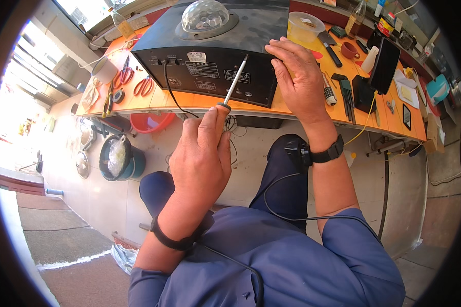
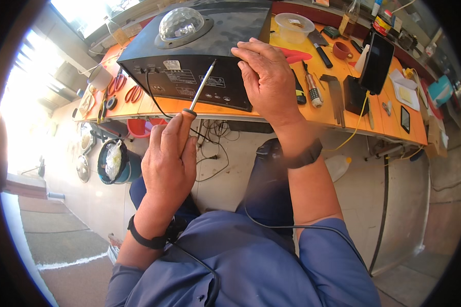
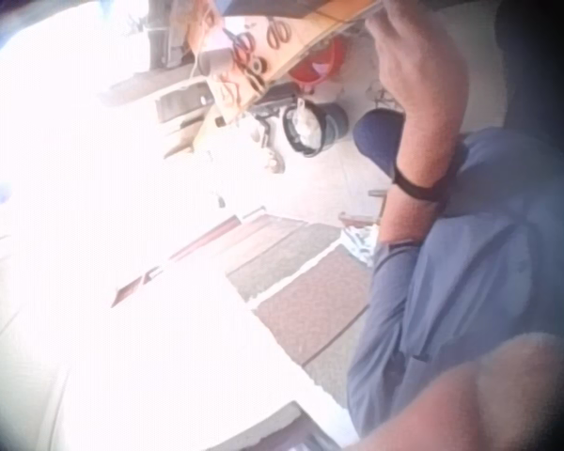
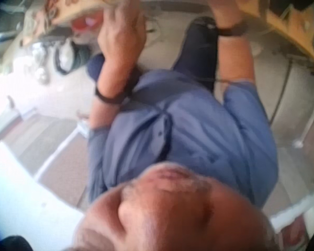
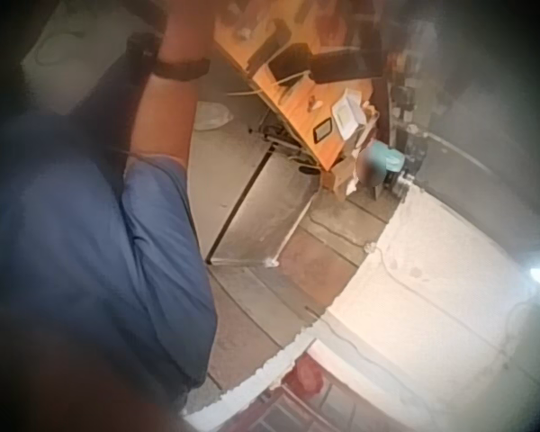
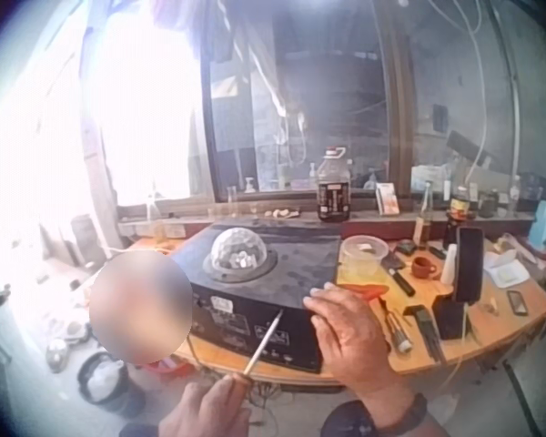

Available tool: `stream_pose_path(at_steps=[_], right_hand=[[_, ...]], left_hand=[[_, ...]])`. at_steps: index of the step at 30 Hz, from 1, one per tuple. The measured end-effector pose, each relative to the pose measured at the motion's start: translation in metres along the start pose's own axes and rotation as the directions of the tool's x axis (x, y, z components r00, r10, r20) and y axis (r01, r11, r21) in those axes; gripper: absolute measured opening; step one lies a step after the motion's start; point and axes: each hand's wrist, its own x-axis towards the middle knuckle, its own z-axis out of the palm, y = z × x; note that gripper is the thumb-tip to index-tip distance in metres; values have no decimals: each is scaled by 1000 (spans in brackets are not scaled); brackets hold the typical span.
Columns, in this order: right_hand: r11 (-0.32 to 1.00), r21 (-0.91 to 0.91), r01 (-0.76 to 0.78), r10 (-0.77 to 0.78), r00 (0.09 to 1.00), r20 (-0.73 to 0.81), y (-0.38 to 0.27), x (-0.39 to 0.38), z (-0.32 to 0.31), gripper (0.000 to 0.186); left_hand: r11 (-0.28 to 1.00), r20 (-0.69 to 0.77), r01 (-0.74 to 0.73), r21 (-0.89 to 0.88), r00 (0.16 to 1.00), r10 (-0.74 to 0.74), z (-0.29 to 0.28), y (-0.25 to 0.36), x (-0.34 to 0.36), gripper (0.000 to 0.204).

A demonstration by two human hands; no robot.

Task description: The person uses a screwdriver to remove and reinsert screws on the back panel of a black electronic device. They repeatedly adjust the device's position and continue working on the same area throughout the clip.

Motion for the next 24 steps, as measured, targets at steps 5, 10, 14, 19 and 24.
stream_pose_path(at_steps=[5, 10, 14, 19, 24], right_hand=[[1000, 1, 3, -3, 1000, -1, 1, 0, 0, 27], [1000, -1, 8, -8, 1000, -4, 1, 0, 0, 27], [1000, -10, 12, -12, 1000, -5, 2, 0, 0, 28], [1000, -12, 23, -23, 1000, -11, 3, 0, 1, 28], [999, -25, 34, -35, 999, -33, 2, -1, 3, 27]], left_hand=[[1000, -8, 6, 14, 1000, -6, 1, 1, -2, 51], [999, -20, 10, 41, 1000, -9, 2, 2, 0, 51], [983, 77, 116, -141, 991, -106, -6, 9, 2, 44], [977, 146, 115, -177, 985, -89, -20, 11, 12, 42], [985, 148, 95, -146, 986, -73, -22, 19, 17, 38]])
